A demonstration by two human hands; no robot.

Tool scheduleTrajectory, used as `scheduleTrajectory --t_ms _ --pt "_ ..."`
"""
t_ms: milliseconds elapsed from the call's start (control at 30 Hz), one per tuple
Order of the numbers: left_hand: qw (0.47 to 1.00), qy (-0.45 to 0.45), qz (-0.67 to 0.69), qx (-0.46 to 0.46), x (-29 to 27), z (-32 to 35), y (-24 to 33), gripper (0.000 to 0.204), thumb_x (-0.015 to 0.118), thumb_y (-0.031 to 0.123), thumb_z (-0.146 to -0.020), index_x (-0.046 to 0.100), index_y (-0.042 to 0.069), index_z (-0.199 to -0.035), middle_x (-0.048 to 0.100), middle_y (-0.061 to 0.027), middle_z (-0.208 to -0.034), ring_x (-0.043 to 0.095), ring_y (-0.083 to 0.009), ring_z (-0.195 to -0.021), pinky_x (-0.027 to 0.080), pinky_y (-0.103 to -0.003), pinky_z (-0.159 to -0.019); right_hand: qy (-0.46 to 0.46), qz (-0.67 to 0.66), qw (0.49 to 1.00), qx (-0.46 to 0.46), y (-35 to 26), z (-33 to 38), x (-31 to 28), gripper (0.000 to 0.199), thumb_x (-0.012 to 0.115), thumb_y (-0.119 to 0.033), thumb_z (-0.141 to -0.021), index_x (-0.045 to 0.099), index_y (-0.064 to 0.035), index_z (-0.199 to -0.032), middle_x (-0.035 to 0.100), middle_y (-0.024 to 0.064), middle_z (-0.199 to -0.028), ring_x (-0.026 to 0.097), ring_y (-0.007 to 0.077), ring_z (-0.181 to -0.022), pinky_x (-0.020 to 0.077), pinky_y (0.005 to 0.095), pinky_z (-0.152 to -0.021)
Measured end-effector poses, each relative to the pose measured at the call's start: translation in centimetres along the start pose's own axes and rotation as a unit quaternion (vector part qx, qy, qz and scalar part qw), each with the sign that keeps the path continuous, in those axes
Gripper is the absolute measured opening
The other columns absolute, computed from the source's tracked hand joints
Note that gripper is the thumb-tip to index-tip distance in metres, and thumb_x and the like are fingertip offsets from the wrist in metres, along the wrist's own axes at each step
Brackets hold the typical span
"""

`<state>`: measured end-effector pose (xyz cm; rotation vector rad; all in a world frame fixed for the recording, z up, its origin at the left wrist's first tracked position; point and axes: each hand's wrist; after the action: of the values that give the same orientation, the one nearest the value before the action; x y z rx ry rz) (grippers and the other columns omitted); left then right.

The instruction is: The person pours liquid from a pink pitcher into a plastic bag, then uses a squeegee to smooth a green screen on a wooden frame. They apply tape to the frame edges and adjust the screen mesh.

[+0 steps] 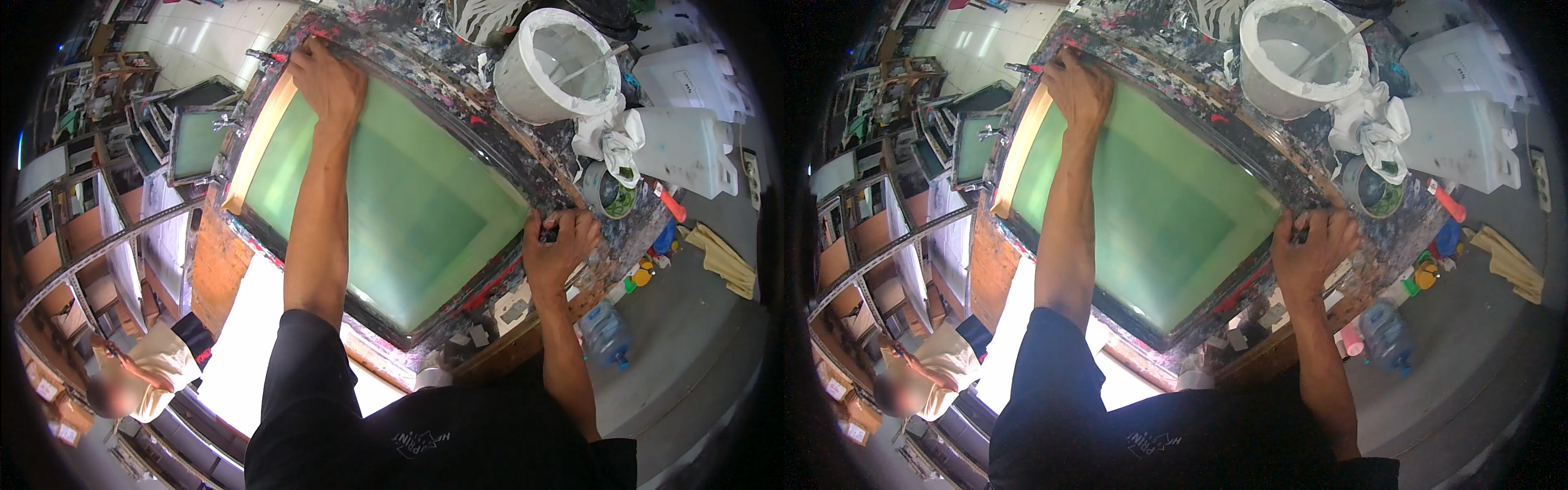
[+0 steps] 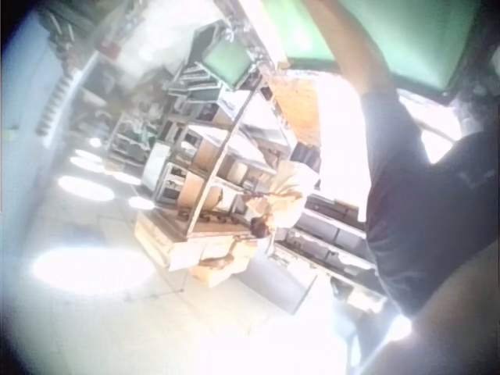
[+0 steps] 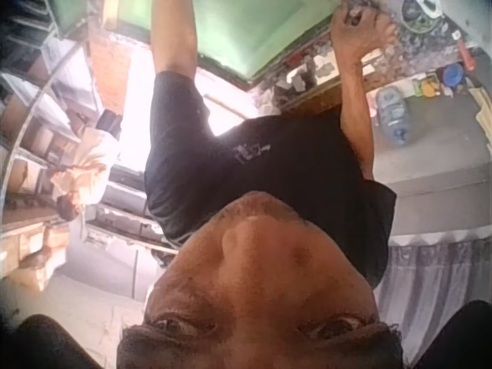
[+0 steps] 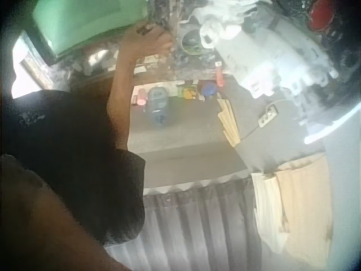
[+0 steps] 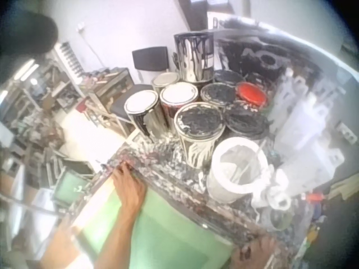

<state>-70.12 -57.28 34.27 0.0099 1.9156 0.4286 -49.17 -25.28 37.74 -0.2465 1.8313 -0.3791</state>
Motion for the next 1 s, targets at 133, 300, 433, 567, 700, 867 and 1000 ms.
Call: scheduleTrajectory --t_ms 133,300,433,567,700,867,1000 --pt "0.990 0.062 -0.052 0.117 1.2 0.6 -2.3 0.053 0.059 0.010 -0.083 0.052 -0.009 -0.132 0.053 -0.0246 -0.129 0.049 -0.0428 -0.117 0.043 -0.053 -0.100 -0.003 -0.008 1.000 0.002 -0.2 0.0 -0.1 0.027 0.079 -0.014 -0.076 0.052 -0.0124 -0.079 0.048 0.0097 -0.092 0.049 0.0330 -0.093 0.0322 0.0458 -0.079" --pt "0.975 0.079 -0.008 0.207 -0.5 0.3 -2.3 0.048 0.059 0.010 -0.085 0.055 -0.008 -0.129 0.059 -0.0224 -0.124 0.054 -0.0410 -0.112 0.043 -0.051 -0.102 0.009 -0.008 1.000 -0.006 0.1 0.0 0.1 0.028 0.079 -0.013 -0.074 0.052 -0.0120 -0.078 0.047 0.0094 -0.091 0.049 0.0331 -0.092 0.0321 0.0455 -0.079" --pt "0.992 0.009 -0.021 0.125 -0.7 -0.7 -1.9 0.051 0.063 0.009 -0.081 0.053 -0.010 -0.128 0.056 -0.0253 -0.126 0.051 -0.0422 -0.116 0.042 -0.050 -0.103 0.006 -0.013 1.000 -0.002 0.0 0.0 0.0 0.028 0.080 -0.012 -0.074 0.052 -0.0118 -0.078 0.047 0.0099 -0.091 0.049 0.0333 -0.092 0.0320 0.0454 -0.079" --pt "0.998 0.031 0.009 0.047 1.0 -0.7 -0.1 0.053 0.065 0.008 -0.078 0.050 -0.013 -0.124 0.053 -0.0289 -0.120 0.047 -0.0442 -0.116 0.039 -0.051 -0.103 0.006 -0.009 1.000 0.006 -0.1 0.0 0.0 0.028 0.080 -0.010 -0.074 0.051 -0.0116 -0.078 0.047 0.0104 -0.091 0.048 0.0334 -0.093 0.0319 0.0457 -0.080" --pt "0.987 0.131 0.058 0.079 3.3 -0.9 -1.4 0.050 0.066 0.008 -0.074 0.050 -0.014 -0.116 0.052 -0.0318 -0.116 0.045 -0.0463 -0.116 0.037 -0.052 -0.103 0.014 -0.020 1.000 0.000 -0.4 -0.1 0.0 0.028 0.079 -0.010 -0.074 0.051 -0.0113 -0.078 0.046 0.0104 -0.091 0.048 0.0333 -0.092 0.0318 0.0457 -0.080" --pt "0.984 -0.079 0.130 -0.089 1.4 -4.1 -1.0 0.050 0.066 0.014 -0.070 0.056 -0.013 -0.111 0.057 -0.0365 -0.117 0.044 -0.0491 -0.122 0.037 -0.053 -0.105 0.013 -0.021 1.000 -0.001 -0.2 -0.1 -0.1 0.029 0.079 -0.010 -0.075 0.051 -0.0112 -0.078 0.046 0.0099 -0.091 0.048 0.0332 -0.092 0.0316 0.0460 -0.079" --pt "0.959 -0.187 0.149 -0.155 0.3 -6.1 -1.0 0.048 0.066 0.019 -0.071 0.060 -0.010 -0.108 0.061 -0.0370 -0.111 0.048 -0.0510 -0.120 0.039 -0.054 -0.104 0.014 -0.019 1.000 -0.003 -0.3 0.0 -0.1 0.028 0.078 -0.011 -0.076 0.050 -0.0114 -0.078 0.046 0.0098 -0.090 0.048 0.0331 -0.092 0.0314 0.0464 -0.079"
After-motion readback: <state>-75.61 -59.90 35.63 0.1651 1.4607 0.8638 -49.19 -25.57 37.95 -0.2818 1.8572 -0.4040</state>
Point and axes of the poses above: each hand's wrist, its own z-axis away from the middle knuckle, its own x-axis out of the palm, y = z × x
